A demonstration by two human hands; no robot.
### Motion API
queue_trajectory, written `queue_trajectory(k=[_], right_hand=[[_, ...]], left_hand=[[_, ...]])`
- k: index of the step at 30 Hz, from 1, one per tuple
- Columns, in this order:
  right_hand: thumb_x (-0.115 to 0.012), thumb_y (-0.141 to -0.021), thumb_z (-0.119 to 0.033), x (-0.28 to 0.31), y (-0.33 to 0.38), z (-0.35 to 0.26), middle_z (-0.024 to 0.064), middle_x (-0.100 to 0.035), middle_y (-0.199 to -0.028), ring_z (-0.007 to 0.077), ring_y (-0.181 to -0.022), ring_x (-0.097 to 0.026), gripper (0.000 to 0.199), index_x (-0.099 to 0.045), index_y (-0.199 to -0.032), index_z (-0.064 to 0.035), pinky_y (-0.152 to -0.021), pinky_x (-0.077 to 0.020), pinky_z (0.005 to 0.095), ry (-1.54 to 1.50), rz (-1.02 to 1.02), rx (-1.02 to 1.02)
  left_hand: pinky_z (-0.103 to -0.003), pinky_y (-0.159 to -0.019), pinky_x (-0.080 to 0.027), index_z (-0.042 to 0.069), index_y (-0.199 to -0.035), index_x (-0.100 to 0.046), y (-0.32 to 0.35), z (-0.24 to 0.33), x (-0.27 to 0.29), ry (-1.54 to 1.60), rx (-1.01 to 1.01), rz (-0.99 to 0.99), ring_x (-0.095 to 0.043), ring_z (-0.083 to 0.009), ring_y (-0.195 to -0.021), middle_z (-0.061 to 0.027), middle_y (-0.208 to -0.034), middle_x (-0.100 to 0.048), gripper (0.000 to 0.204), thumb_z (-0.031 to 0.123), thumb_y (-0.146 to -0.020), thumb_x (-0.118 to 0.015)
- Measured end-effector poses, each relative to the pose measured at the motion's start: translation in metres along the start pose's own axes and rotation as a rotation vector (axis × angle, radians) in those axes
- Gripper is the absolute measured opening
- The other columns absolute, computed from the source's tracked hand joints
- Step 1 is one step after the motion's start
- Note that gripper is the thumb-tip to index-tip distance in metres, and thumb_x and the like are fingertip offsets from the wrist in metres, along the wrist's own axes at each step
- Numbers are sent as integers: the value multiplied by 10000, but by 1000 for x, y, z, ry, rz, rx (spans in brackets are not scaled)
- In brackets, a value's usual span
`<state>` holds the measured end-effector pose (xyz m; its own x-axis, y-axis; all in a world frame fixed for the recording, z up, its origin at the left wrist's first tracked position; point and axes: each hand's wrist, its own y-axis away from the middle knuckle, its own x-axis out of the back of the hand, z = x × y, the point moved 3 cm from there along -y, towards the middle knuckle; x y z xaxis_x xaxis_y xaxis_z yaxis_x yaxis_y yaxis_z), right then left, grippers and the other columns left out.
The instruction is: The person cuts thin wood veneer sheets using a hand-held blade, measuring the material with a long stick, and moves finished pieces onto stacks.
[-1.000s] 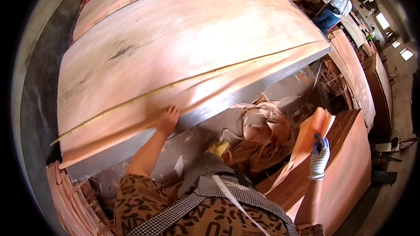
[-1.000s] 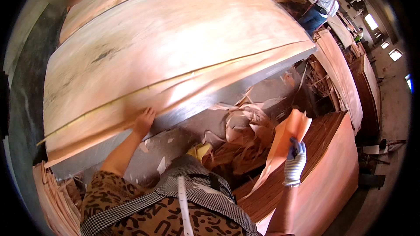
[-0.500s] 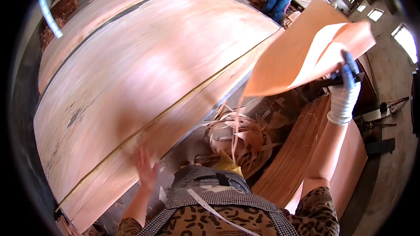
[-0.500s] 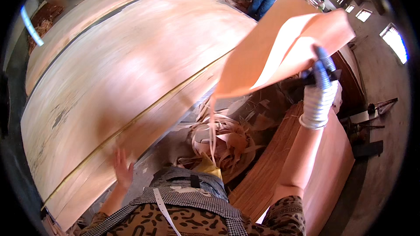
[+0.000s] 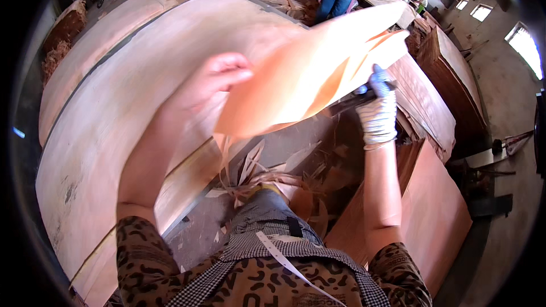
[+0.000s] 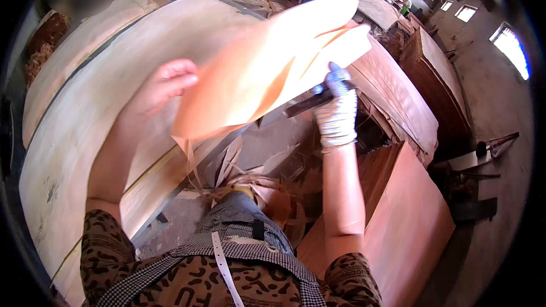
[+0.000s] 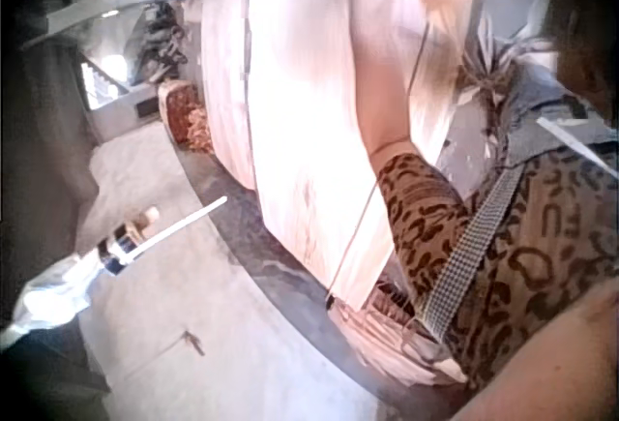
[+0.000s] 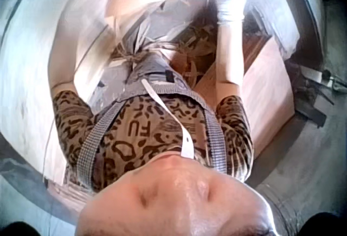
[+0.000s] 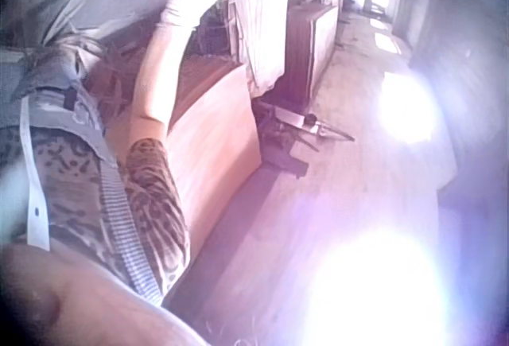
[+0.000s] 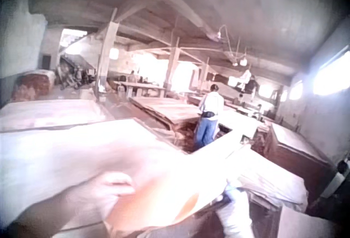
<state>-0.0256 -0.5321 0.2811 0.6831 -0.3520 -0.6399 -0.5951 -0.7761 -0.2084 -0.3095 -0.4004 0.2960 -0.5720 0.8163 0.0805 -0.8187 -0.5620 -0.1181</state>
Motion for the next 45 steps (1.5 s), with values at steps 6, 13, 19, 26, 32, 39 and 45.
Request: queue_trajectory(k=[6,13,19,26,32,39,45], right_hand=[[-586,-735,1,24,-103,101,45,-547,-775,149,-607,-525,203,-557,-935,-24,-571,-496,298,-121,-61,-269],[-524,-745,28,121,-199,216,50,-579,-823,152,-647,-545,185,-587,-895,-59,-556,-511,300,272,-152,-739],[-498,-823,-154,214,-282,225,89,-615,-884,208,-730,-587,182,-597,-962,-90,-642,-497,343,1543,-540,-508],[-640,-740,-258,88,-417,273,162,-620,-796,269,-672,-601,414,-545,-1106,-89,-624,-480,345,1307,-734,-390],[-758,-645,-196,50,-480,374,32,-581,-691,92,-485,-460,476,-556,-1058,-77,-417,-389,238,790,-772,-724],[-670,-744,-170,82,-562,392,-4,-566,-649,75,-434,-455,208,-606,-913,-69,-357,-343,226,548,-897,-1053],[-668,-725,-168,105,-646,450,9,-584,-640,88,-484,-515,195,-623,-889,-74,-384,-385,238,834,-777,-1000]], left_hand=[[-163,-601,-366,82,-866,-520,-100,27,123,-674,-83,504,-429,-22,-671,60,-738,-477,93,166,-868,-479],[-207,-530,-304,53,-770,-481,-207,-14,216,-967,-116,642,-334,-52,-587,32,-611,-366,161,166,-804,-590],[-253,-490,-293,24,-765,-456,-216,-59,251,-1100,87,664,-297,-124,-527,-55,-569,-325,197,153,-783,-603],[-232,-496,-340,11,-764,-479,-244,-57,198,-1060,191,726,-359,-120,-517,-66,-586,-398,166,72,-750,-632],[-211,-601,-404,1,-768,-452,-298,-37,187,-980,249,768,-351,-95,-553,-35,-633,-387,139,35,-783,-586],[-255,-597,-392,22,-827,-475,-374,-87,247,-1161,426,709,-491,-173,-630,-97,-679,-466,55,11,-792,-516],[-397,-766,-402,133,-1035,-480,-442,-215,341,-1527,849,535,-534,-276,-841,-107,-825,-579,285,38,-766,-491]])
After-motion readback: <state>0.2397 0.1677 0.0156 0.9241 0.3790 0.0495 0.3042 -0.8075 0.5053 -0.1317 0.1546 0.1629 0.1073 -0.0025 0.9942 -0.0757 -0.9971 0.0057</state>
